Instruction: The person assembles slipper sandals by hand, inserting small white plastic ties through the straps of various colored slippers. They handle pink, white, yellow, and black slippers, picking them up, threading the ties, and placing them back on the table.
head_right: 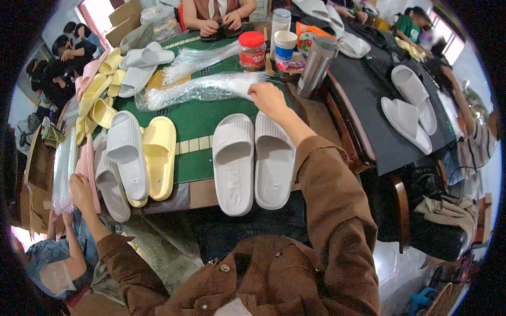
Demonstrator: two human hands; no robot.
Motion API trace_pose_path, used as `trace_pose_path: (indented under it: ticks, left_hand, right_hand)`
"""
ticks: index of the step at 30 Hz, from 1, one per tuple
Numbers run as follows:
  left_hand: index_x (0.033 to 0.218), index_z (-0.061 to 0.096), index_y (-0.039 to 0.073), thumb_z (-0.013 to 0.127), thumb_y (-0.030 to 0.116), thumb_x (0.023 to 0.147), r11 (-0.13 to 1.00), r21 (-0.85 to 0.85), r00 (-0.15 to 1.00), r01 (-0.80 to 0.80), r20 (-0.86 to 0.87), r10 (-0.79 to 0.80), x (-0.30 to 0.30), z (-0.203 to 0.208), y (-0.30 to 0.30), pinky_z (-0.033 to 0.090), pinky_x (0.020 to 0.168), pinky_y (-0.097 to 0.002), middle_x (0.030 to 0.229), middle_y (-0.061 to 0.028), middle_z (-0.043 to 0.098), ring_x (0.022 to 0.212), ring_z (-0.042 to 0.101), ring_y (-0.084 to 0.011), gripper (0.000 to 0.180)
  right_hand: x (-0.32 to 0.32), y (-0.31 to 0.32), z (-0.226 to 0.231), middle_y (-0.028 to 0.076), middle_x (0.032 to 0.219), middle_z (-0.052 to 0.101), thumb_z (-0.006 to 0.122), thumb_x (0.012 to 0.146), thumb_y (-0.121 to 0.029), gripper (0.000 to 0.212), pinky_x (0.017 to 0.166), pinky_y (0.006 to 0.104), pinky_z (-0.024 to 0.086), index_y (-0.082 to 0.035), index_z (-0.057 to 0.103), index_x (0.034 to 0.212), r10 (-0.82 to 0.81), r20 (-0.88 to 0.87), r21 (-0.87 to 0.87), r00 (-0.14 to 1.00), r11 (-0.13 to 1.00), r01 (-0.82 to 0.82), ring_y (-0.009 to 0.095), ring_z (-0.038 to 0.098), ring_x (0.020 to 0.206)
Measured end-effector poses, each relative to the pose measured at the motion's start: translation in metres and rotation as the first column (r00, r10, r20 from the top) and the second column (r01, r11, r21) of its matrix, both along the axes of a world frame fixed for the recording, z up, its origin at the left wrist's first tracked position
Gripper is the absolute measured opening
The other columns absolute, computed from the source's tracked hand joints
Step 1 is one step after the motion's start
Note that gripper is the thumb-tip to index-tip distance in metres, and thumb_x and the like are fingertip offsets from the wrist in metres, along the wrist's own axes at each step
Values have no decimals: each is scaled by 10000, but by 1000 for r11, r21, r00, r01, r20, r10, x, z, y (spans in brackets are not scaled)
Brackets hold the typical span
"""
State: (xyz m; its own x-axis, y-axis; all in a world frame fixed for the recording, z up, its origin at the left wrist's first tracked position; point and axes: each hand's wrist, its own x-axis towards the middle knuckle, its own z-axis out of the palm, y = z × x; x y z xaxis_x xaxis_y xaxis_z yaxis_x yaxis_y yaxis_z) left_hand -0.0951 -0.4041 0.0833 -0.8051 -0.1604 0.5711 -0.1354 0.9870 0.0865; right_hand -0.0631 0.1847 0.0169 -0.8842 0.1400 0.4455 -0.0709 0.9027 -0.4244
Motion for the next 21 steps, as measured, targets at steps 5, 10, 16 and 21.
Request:
trace_pose_path:
  ticks: [5,10,16,21]
  left_hand:
    - [1042,577,19,486,101,915,912,93,899,399,-237,-369,28,35,72,453,849,-423,1069,-170,599,1007,572,-364,177]
    - [1025,594,-1,528,19,873,586,225,625,779,-189,-758,41,36,183,443,904,-367,1100,-161,610,1036,585,-314,167]
    - [1087,595,-7,578,82,850,302,388,354,871,-70,-933,1,-11,301,432,950,-371,1181,-171,580,1115,545,-344,254]
    - [1324,443,51,586,148,861,404,289,380,868,138,-915,-56,-80,364,329,1062,-455,1400,-173,412,1301,381,-356,494]
  right_hand:
    - [-22,-2,-17,130,927,628,554,814,-108,120,712,464,507,-108,628,908,-175,-47,129,983,975,180,353,634,820]
    - [-26,-4,-18,91,913,572,612,810,-114,139,668,451,502,-111,572,943,-106,-99,243,989,962,127,338,621,801]
    - [-24,4,-5,103,880,567,576,826,-130,55,650,450,510,-76,589,823,35,-176,241,984,970,9,315,627,778]
    - [-10,20,4,147,881,603,530,869,-145,92,693,466,487,-57,556,886,74,-114,155,991,986,-55,365,604,819]
